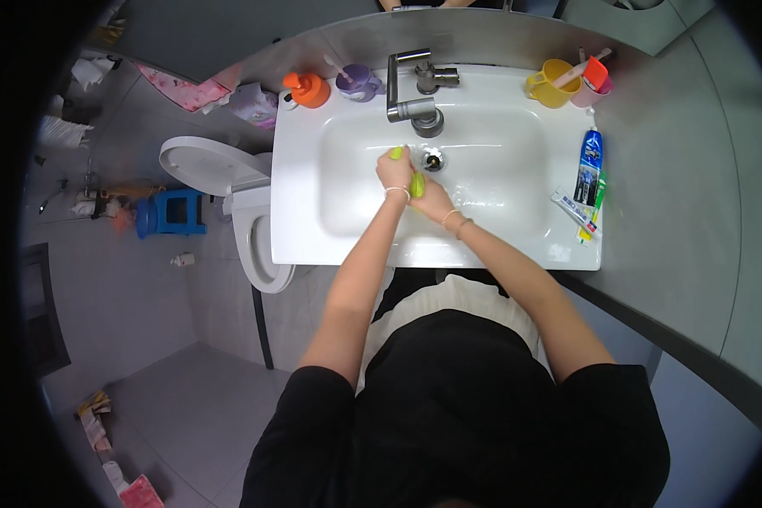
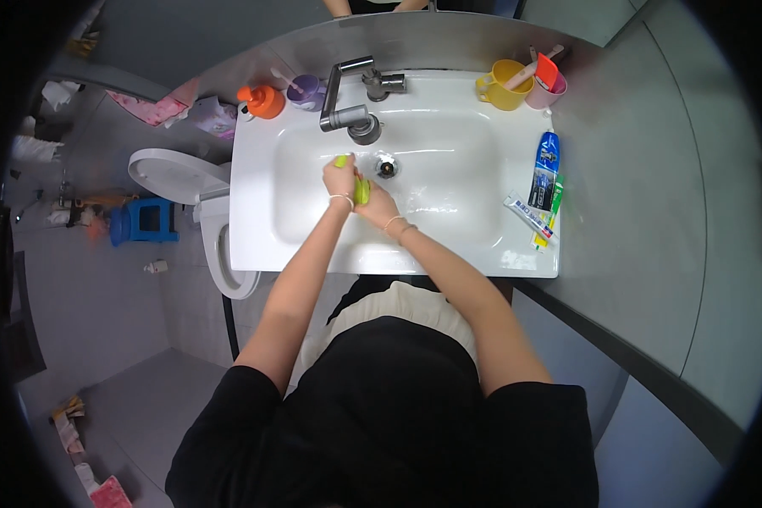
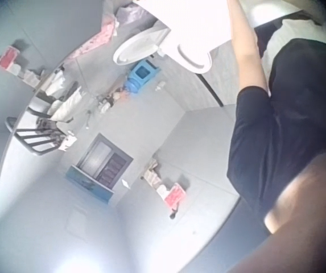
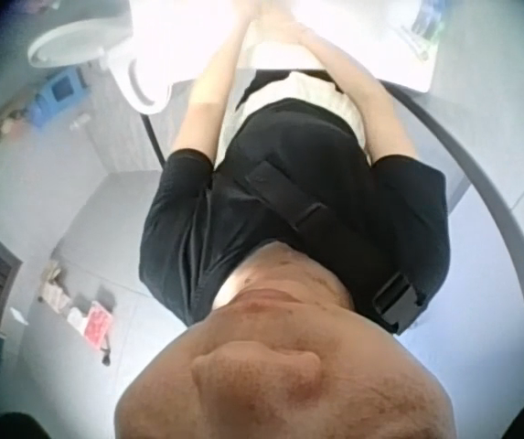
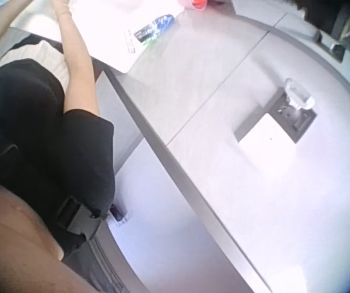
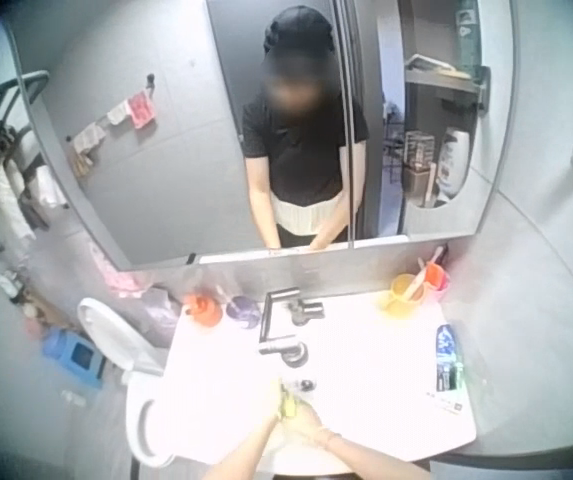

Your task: The person cleans a bathroom sink and surrounding area by wiping the countertop, faucet, and toiletries with a green cloth, handling a tube of toothpaste, a toothbrush, and cups.

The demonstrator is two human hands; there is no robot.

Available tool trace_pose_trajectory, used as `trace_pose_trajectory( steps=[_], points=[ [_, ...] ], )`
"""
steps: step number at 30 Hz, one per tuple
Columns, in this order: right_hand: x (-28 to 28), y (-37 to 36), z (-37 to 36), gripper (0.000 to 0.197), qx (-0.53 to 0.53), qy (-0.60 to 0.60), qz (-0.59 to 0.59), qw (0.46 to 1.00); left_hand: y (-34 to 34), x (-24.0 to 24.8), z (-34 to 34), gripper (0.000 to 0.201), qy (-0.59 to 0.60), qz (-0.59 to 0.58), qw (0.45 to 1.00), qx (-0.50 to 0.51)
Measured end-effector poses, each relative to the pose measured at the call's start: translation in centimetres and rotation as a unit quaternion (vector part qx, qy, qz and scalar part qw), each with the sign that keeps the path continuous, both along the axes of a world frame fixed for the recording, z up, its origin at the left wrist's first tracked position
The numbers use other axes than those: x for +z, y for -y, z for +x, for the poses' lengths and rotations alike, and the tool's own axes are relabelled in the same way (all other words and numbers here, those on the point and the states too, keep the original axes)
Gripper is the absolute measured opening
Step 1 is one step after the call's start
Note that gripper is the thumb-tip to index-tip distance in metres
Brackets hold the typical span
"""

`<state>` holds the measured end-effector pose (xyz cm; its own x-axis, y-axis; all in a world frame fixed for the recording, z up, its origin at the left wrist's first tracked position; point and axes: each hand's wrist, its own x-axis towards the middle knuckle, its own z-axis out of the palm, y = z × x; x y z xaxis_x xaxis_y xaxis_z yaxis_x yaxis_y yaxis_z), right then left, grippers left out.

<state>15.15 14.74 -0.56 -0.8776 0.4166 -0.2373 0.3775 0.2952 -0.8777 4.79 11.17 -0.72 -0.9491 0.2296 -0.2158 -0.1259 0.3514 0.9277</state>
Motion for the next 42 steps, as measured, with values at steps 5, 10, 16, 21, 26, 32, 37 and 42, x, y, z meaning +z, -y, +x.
trace_pose_trajectory(
  steps=[5,10,16,21,26,32,37,42],
  points=[
    [5.3,-3.0,1.7,0.048,-0.029,-0.131,-0.692,0.710,0.7,7.9,0.5,0.021,-0.101,0.143,0.972,-0.157],
    [5.2,-2.8,1.0,0.062,-0.053,-0.090,-0.712,0.694,1.9,13.3,5.8,0.011,-0.512,0.111,0.683,-0.510],
    [8.5,1.3,4.0,0.044,-0.001,-0.101,-0.822,0.561,4.0,13.8,8.6,0.017,-0.534,0.175,0.600,-0.570],
    [7.9,-0.5,1.8,0.034,-0.255,-0.267,-0.669,0.645,3.1,13.5,8.1,0.015,-0.301,0.261,0.896,-0.196],
    [10.0,-0.8,-0.3,0.011,-0.306,-0.368,-0.251,0.842,3.5,13.2,7.9,0.024,0.271,0.574,0.761,0.136],
    [14.7,-0.3,1.6,0.021,-0.075,-0.421,0.159,0.890,5.0,12.4,4.4,0.030,0.529,0.412,0.742,0.003],
    [15.9,0.0,1.7,0.024,0.109,-0.523,0.390,0.750,3.3,14.0,2.0,0.033,0.586,0.222,0.744,-0.232],
    [15.0,-0.6,1.4,0.015,0.326,-0.559,0.454,0.613,0.4,13.4,1.3,0.038,0.729,0.191,0.580,-0.311]
  ],
)
